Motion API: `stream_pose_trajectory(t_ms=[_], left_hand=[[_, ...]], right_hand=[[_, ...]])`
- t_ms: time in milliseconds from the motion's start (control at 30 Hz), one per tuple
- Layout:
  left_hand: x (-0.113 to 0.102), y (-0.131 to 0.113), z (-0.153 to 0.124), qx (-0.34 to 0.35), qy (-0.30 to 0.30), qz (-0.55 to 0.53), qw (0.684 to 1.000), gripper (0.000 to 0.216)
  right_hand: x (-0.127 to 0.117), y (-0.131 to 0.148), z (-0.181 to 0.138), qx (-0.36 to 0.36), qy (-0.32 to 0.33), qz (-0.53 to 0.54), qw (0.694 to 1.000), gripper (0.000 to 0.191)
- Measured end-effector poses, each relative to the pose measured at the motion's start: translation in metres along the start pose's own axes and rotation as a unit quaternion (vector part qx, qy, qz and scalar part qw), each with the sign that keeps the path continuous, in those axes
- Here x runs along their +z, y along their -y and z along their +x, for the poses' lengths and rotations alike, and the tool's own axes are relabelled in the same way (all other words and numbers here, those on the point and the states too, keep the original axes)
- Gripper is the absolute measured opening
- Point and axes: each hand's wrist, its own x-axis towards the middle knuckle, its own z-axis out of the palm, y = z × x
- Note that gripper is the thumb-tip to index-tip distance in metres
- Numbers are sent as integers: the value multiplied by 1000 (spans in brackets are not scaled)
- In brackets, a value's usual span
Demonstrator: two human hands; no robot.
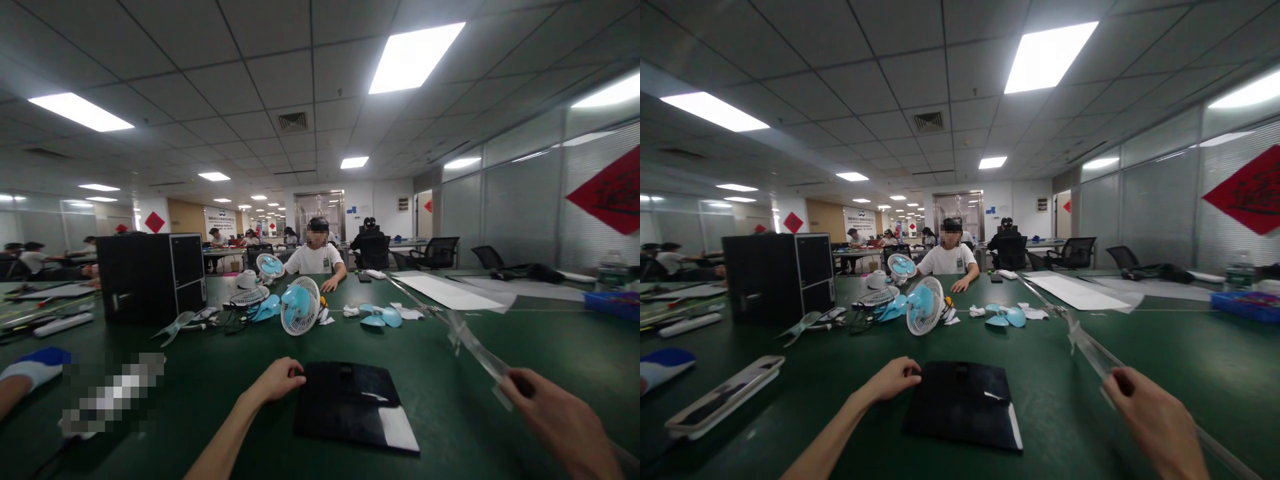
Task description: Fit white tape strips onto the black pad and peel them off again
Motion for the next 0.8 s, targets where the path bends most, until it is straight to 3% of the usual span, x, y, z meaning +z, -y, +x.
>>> stream_pose_trajectory(t_ms=[67, 167, 267, 400, 467, 600, 800], left_hand=[[0, 0, 1, 4, -9, 1, 1000, 39], [0, 1, 5, 10, -60, 2, 998, 35], [-4, -2, 9, 18, -132, -21, 991, 37], [-12, -10, 12, 37, -195, -138, 970, 49], [-16, -17, 9, 37, -173, -212, 961, 57], [-17, -34, -3, 58, -70, -322, 942, 65], [-13, -52, -17, 79, 42, -324, 942, 61]], right_hand=[[-3, 13, -3, -4, -11, 61, 998, 39], [-2, 36, -8, -2, 29, 147, 989, 44], [4, 59, -14, -22, 125, 245, 961, 41], [15, 88, -21, -22, 260, 367, 893, 34], [21, 101, -22, -13, 325, 404, 855, 31], [36, 120, -15, -9, 427, 445, 787, 23], [55, 128, -11, 9, 437, 448, 780, 21]])
